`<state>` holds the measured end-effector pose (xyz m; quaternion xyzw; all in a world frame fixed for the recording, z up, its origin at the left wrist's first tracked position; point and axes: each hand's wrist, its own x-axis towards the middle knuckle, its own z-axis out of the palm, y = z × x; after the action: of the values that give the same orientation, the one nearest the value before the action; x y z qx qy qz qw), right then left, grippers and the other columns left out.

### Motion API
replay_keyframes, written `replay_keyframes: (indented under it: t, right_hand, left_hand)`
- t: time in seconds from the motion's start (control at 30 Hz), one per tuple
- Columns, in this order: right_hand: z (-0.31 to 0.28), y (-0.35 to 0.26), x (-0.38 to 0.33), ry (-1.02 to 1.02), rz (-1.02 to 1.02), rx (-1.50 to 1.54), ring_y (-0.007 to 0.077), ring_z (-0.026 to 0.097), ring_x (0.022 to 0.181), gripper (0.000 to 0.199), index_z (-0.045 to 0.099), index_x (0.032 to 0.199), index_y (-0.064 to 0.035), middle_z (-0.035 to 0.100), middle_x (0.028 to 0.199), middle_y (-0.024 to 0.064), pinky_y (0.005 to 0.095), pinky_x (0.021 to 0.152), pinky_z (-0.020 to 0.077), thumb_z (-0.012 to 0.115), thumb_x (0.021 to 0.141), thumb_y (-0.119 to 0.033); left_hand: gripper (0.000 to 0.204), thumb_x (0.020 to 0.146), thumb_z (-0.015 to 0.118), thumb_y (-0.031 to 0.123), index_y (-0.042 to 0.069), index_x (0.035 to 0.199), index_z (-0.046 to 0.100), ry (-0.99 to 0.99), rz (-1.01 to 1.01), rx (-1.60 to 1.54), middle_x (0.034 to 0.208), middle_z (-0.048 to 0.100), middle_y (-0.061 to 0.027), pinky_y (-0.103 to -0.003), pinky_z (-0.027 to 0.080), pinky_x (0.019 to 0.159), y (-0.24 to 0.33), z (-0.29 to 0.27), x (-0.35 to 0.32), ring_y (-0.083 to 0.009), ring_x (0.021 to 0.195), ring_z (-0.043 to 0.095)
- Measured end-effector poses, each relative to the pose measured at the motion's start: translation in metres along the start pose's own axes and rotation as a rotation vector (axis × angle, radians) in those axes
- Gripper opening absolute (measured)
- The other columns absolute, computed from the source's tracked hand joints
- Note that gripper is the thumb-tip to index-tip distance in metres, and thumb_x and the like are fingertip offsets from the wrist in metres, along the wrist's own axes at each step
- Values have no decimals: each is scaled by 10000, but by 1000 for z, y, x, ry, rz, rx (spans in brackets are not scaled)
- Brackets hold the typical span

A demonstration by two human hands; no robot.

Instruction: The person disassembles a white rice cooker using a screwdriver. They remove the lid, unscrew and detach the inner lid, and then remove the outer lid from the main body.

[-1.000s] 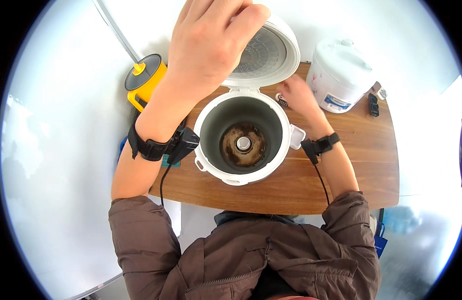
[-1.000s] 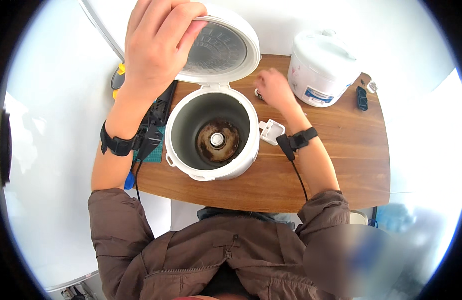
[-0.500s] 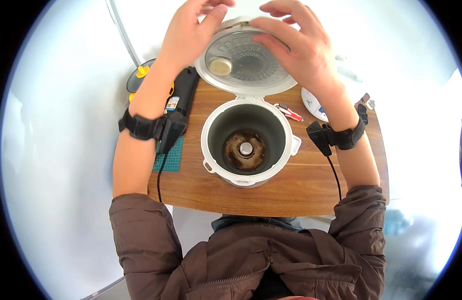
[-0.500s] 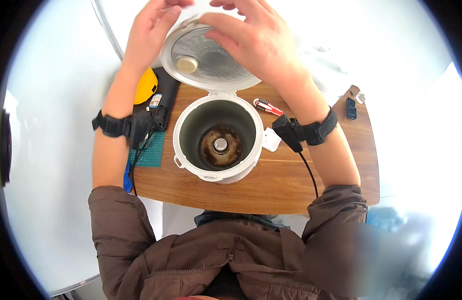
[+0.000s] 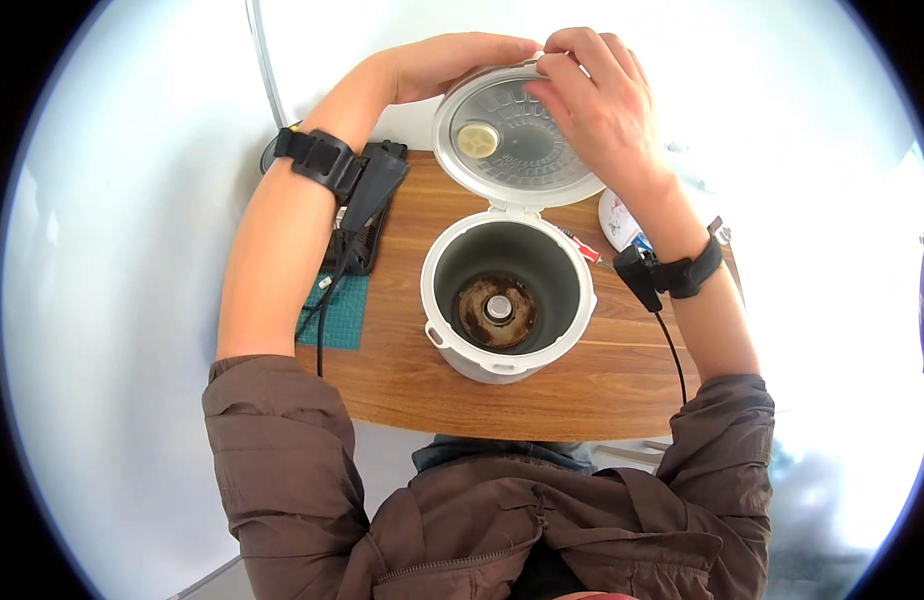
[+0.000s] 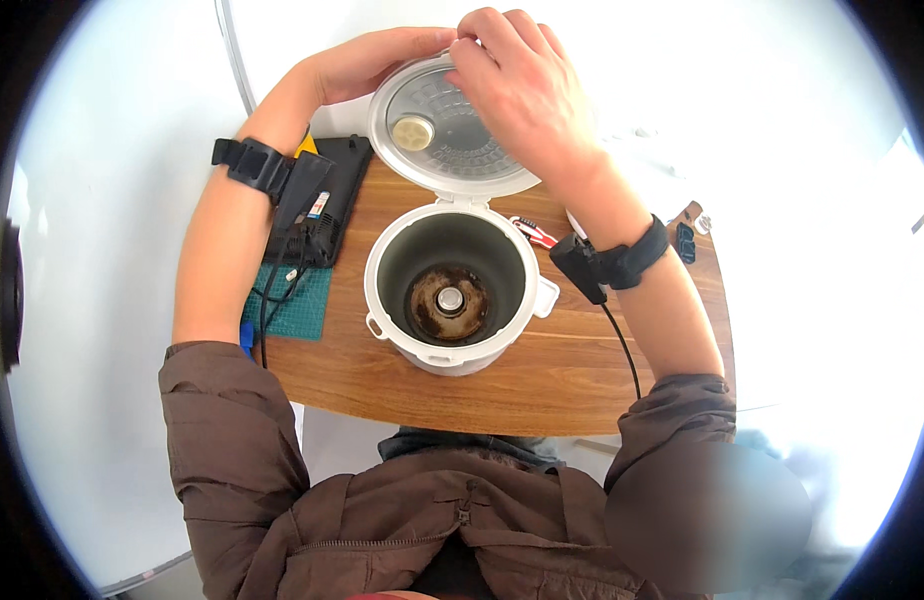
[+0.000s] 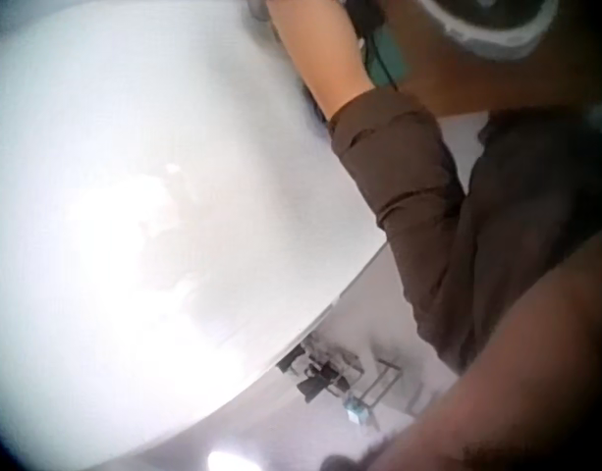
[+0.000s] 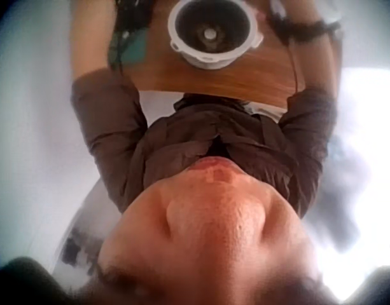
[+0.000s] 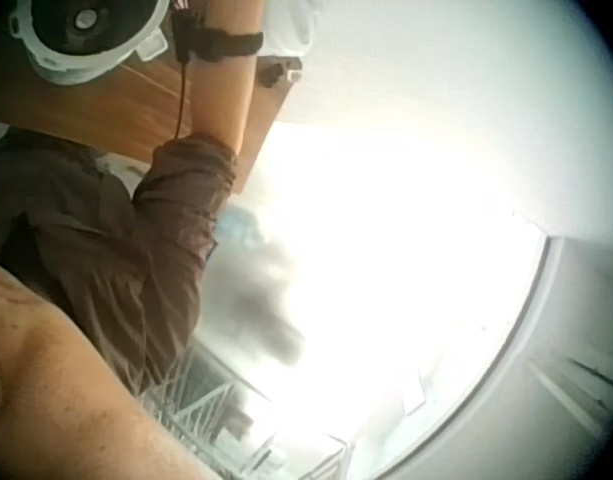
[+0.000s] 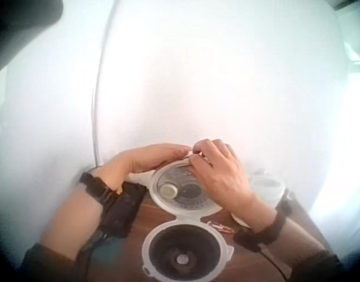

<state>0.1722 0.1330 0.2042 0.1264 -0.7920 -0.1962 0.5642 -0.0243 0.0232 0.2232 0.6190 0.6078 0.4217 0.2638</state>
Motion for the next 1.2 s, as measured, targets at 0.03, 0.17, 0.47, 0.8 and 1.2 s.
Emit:
replay_keyframes:
  t: [0.03,0.17,0.47,0.8,1.2]
  right_hand:
    - [1,0,3,12,-26,19,218,635,957,301,691,1077,-89,637,1027,9,374,835,540,809,806,-146]
    - [6,2,8,-108,-188,2,231,625,1011,303,662,1067,-82,635,1043,20,367,872,541,764,782,-94]
    - [21,-26,31,-270,-305,-118,249,618,996,196,616,945,-53,599,980,80,370,856,558,694,767,-75]
    - [22,-31,31,-201,-263,12,267,589,917,137,593,925,-39,582,912,105,355,814,505,611,836,-142]
    - [19,-36,36,-361,-388,79,249,608,911,153,597,941,-55,590,919,73,364,815,531,641,803,-102]
  left_hand:
    - [495,1083,491,458,110,1414,610,-17,1,-75,1287,688,-43,-290,552,981,-4,1,1,-118,1151,664]
    - [538,1034,540,530,93,1316,678,84,-18,-96,1225,717,-81,-273,549,958,-12,7,-1,-139,1091,690]
    - [419,1018,576,424,115,1286,669,10,-33,-192,1197,717,-91,-301,570,955,-22,-4,-3,-151,1090,691]
    - [390,1051,537,416,75,1173,683,-42,74,-198,1117,688,-67,-328,562,860,-42,1,8,-152,1005,656]
    - [592,1085,451,557,52,953,729,-22,112,-92,877,668,3,-340,511,739,-39,-3,33,-114,854,577]
